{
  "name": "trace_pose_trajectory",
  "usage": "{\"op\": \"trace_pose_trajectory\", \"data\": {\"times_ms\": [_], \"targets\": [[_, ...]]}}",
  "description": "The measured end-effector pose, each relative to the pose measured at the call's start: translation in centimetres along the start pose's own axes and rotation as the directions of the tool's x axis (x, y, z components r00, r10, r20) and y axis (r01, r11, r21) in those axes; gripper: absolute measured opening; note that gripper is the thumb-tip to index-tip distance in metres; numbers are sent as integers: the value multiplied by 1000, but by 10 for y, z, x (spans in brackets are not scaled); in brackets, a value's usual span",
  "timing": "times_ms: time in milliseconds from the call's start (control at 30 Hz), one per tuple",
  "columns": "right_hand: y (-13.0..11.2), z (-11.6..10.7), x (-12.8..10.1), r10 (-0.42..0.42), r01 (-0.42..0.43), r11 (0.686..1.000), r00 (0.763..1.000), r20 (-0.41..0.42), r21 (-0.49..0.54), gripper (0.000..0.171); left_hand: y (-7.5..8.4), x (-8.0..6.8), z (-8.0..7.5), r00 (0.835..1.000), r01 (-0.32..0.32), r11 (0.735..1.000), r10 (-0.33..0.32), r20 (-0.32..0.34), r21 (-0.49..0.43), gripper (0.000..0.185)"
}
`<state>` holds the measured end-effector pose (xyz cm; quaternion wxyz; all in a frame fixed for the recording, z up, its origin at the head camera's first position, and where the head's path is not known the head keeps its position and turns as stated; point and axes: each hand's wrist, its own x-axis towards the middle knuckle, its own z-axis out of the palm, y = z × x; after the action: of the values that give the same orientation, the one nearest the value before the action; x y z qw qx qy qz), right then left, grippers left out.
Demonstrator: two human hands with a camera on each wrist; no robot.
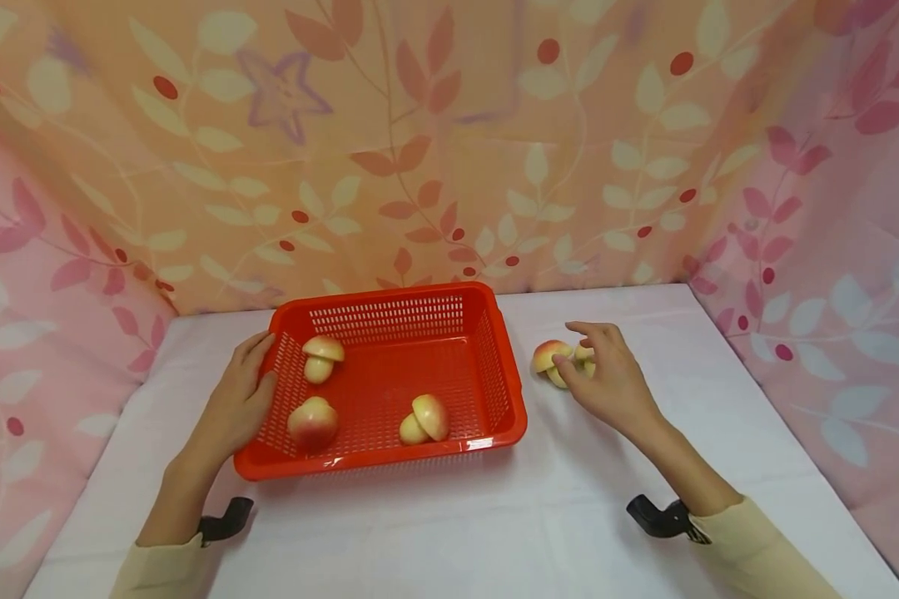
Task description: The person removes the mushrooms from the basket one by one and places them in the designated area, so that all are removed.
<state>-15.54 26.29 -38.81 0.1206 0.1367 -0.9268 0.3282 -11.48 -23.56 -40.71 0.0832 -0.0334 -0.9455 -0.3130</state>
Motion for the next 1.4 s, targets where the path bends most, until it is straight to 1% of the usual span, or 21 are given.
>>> {"op": "trace_pose_trajectory", "data": {"times_ms": [200,533,633,767,867,1033,1300,1400], "targets": [[-10,5,4,-41,41,999,999,-10,7,52,3,1,0,1000,-3,1000,3,4,-5,60],[-26,12,7,-59,57,997,998,30,56,49,0,-4,0,1000,7,1000,-7,7,-3,60],[-29,12,9,-105,103,993,994,33,56,48,-1,-4,1,1000,1,1000,-1,-1,-9,60],[-33,9,14,-193,191,980,980,39,46,49,1,-4,1,1000,-5,1000,5,-12,-16,59],[-37,8,17,-235,232,971,969,71,50,48,3,-5,1,1000,4,1000,-4,-5,-20,60],[-46,9,21,-275,268,961,951,141,62,45,4,-4,0,1000,6,1000,-6,-4,-16,60],[-62,13,24,-356,337,933,915,190,123,47,2,-3,1,1000,-1,1000,1,2,-7,59],[-69,15,27,-372,352,927,902,217,127,48,2,-2,0,1000,2,1000,-2,1,-4,60]]}}
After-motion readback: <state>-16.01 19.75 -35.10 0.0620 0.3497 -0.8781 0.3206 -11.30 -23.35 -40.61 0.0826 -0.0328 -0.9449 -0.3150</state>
